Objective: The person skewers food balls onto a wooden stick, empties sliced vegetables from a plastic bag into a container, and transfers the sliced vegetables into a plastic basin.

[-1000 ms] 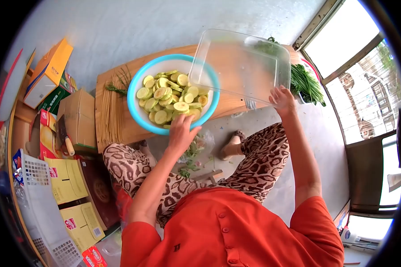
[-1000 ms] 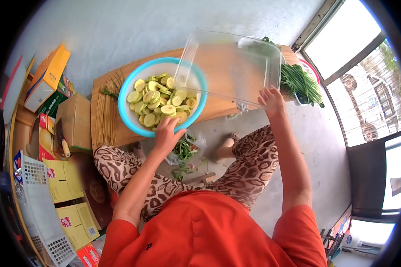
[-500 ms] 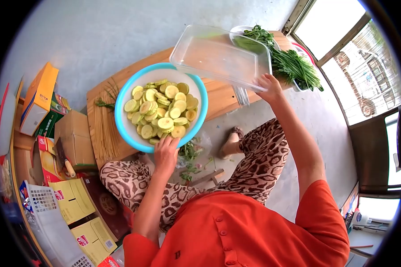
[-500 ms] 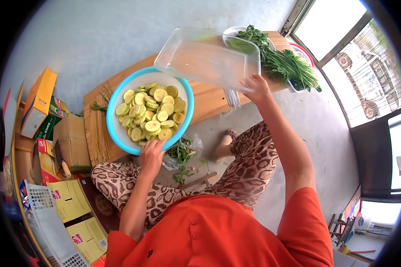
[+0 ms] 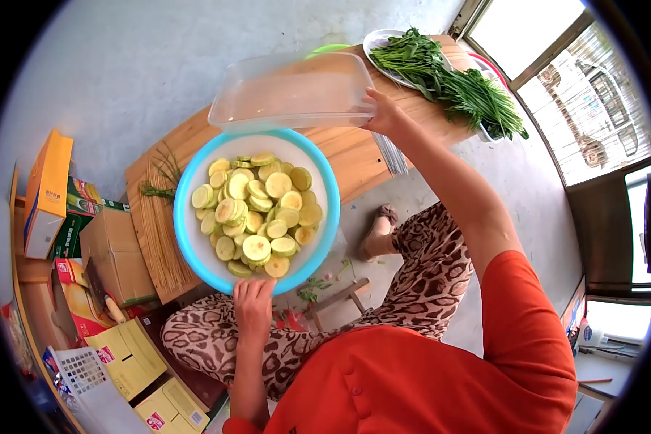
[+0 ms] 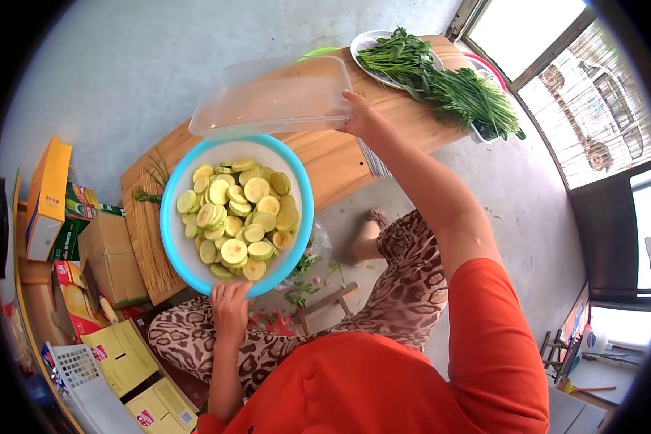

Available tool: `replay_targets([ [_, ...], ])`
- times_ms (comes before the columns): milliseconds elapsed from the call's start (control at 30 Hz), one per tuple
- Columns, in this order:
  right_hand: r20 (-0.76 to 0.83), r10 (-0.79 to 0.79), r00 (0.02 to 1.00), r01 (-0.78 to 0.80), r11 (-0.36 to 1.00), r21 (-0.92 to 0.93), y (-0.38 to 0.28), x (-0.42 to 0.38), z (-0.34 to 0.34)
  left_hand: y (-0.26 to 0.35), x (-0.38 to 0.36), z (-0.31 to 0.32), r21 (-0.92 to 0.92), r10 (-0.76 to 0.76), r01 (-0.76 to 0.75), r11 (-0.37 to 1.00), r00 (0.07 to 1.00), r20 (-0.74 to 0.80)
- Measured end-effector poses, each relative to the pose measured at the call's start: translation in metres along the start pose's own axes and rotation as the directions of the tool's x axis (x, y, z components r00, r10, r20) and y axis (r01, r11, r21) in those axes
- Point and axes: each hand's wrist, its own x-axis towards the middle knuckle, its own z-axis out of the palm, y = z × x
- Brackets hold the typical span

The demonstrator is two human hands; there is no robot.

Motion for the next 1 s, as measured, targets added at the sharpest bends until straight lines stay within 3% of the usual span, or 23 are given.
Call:
replay_targets([
  [167, 0.099, -0.002, 0.995, 0.003, 1.0, -0.005, 0.011, 0.06, 0.019, -0.001, 0.002, 0.002, 0.021, -0.029, 0.029, 0.999, 1.0, 0.005],
  [233, -0.037, 0.034, 0.999, -0.035, 0.999, -0.03, 0.014, 0.08, 0.028, -0.003, 0.001, 0.004, 0.021, -0.036, 0.036, 0.999, 0.999, 0.011],
  [367, -0.042, 0.034, 0.999, -0.037, 0.996, -0.081, 0.024, 0.108, 0.031, -0.006, 0.002, 0.007, 0.03, -0.054, 0.052, 0.998, 0.998, 0.037],
  [433, -0.104, -0.032, 0.994, 0.003, 0.965, -0.263, 0.03, 0.118, 0.023, -0.008, 0.0, 0.009, 0.027, -0.055, 0.054, 0.998, 0.998, 0.037],
  [467, -0.1, -0.031, 0.994, 0.004, 0.966, -0.259, 0.031, 0.128, 0.016, -0.008, 0.001, 0.01, 0.033, -0.055, 0.054, 0.998, 0.998, 0.036],
  [533, -0.162, -0.199, 0.966, 0.11, 0.892, -0.438, 0.036, 0.149, -0.001, -0.008, 0.001, 0.009, 0.03, -0.052, 0.051, 0.998, 0.998, 0.039],
  [567, -0.161, -0.199, 0.967, 0.112, 0.895, -0.433, 0.039, 0.154, -0.004, -0.009, 0.001, 0.009, 0.036, -0.05, 0.048, 0.998, 0.998, 0.041],
  [633, -0.173, -0.5, 0.848, 0.23, 0.643, -0.731, 0.044, 0.162, -0.011, -0.01, 0.0, 0.012, 0.035, -0.041, 0.04, 0.999, 0.999, 0.028],
  [833, -0.168, -0.685, 0.709, 0.193, 0.417, -0.888, 0.049, 0.191, -0.007, -0.01, 0.0, 0.013, 0.026, -0.044, 0.043, 0.999, 0.998, 0.037],
  [1000, -0.163, -0.65, 0.742, 0.186, 0.433, -0.882, 0.054, 0.196, 0.007, -0.009, -0.003, 0.012, 0.027, -0.061, 0.06, 0.998, 0.997, 0.05],
])
